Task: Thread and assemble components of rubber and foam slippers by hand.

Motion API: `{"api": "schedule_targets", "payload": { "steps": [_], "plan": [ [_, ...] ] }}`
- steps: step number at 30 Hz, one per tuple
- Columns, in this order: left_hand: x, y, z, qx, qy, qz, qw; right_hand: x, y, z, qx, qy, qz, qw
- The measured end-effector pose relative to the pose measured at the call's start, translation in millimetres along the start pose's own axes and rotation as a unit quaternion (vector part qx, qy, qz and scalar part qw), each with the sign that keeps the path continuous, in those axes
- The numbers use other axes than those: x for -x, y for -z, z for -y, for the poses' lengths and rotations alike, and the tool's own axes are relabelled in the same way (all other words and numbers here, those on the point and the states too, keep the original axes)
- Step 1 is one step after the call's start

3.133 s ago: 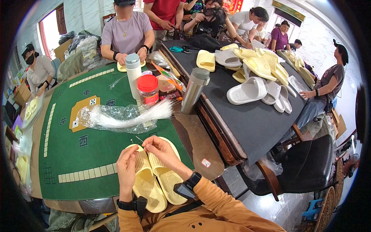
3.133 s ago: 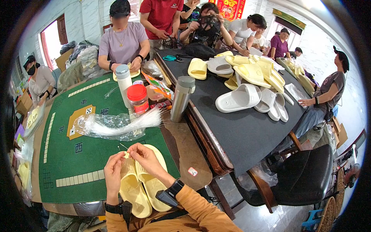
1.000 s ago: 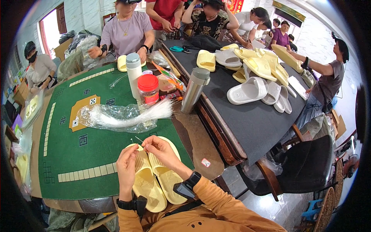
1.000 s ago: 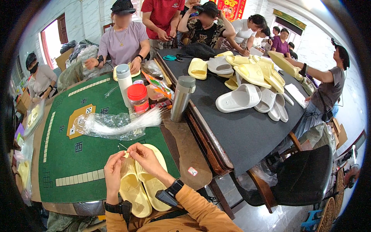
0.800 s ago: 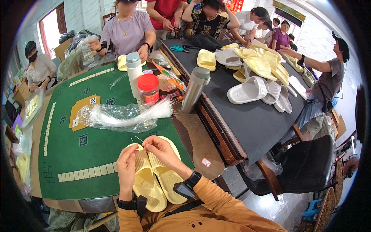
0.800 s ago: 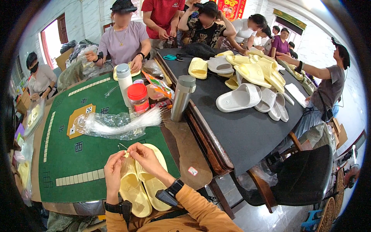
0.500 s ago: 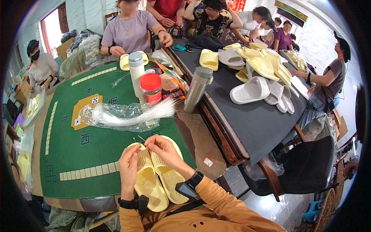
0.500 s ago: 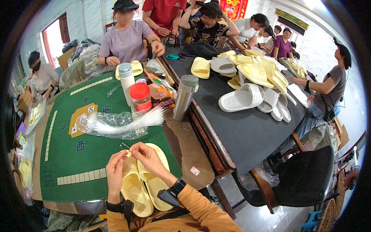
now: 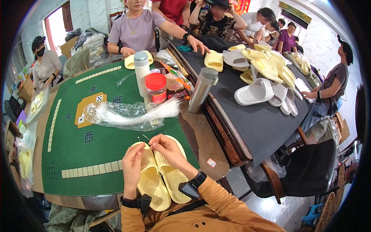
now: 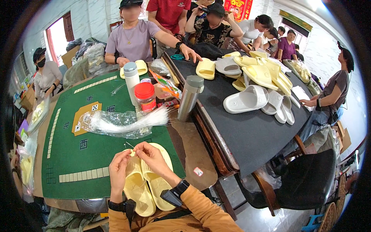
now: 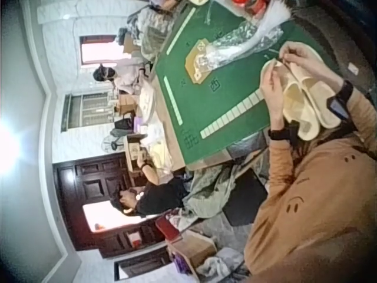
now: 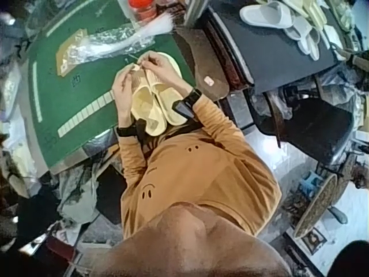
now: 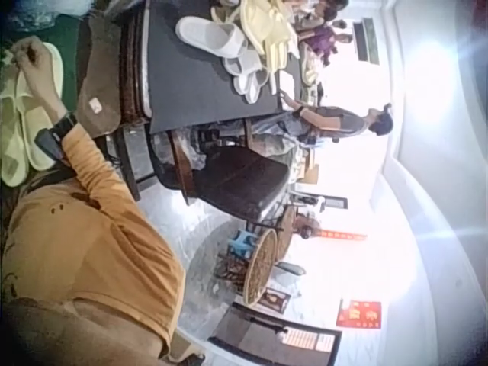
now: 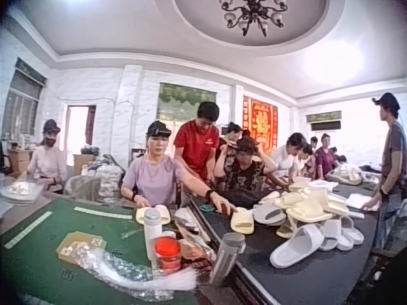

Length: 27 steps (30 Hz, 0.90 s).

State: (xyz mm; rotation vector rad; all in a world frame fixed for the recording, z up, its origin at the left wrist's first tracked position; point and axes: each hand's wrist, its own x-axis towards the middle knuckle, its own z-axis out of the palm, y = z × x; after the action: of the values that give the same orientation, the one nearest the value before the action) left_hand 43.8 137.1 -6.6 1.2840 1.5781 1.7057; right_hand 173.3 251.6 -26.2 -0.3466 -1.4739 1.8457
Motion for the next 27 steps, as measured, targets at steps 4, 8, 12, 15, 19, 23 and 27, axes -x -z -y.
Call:
{"api": "schedule_targets", "payload": {
  "steps": [4, 8, 12, 15, 19, 23, 27],
  "plan": [
    [0.0, 1.0, 3.5, -0.007, 0.005, -0.001, 1.000, -0.3, 0.6, 2.2, 0.015, 0.003, 0.006, 1.000],
    [0.4, 2.0, 2.2, -0.001, 0.005, -0.001, 1.000, -0.5, -1.4, 2.3, 0.016, -0.002, 0.003, 1.000],
    [-0.1, 2.3, 2.2, 0.006, 0.001, -0.009, 1.000, -0.9, -2.8, 2.0, 0.021, -0.001, -0.007, 1.000],
    [-0.3, 2.9, -2.3, -0.043, -0.021, -0.032, 0.998, 0.2, -3.0, 2.0, -0.007, -0.005, -0.018, 1.000],
    [4.1, 4.4, -23.2, -0.294, -0.100, -0.159, 0.937, 1.7, 3.0, 3.3, 0.018, -0.006, -0.017, 1.000],
    [10.6, 24.7, -83.8, -0.216, -0.181, -0.223, 0.933, 1.9, -4.4, 8.2, 0.009, -0.015, -0.012, 1.000],
    [20.9, 25.7, -155.4, 0.217, -0.237, -0.093, 0.943, 2.6, 0.1, 5.2, 0.030, -0.024, -0.012, 0.999]
  ]
}}
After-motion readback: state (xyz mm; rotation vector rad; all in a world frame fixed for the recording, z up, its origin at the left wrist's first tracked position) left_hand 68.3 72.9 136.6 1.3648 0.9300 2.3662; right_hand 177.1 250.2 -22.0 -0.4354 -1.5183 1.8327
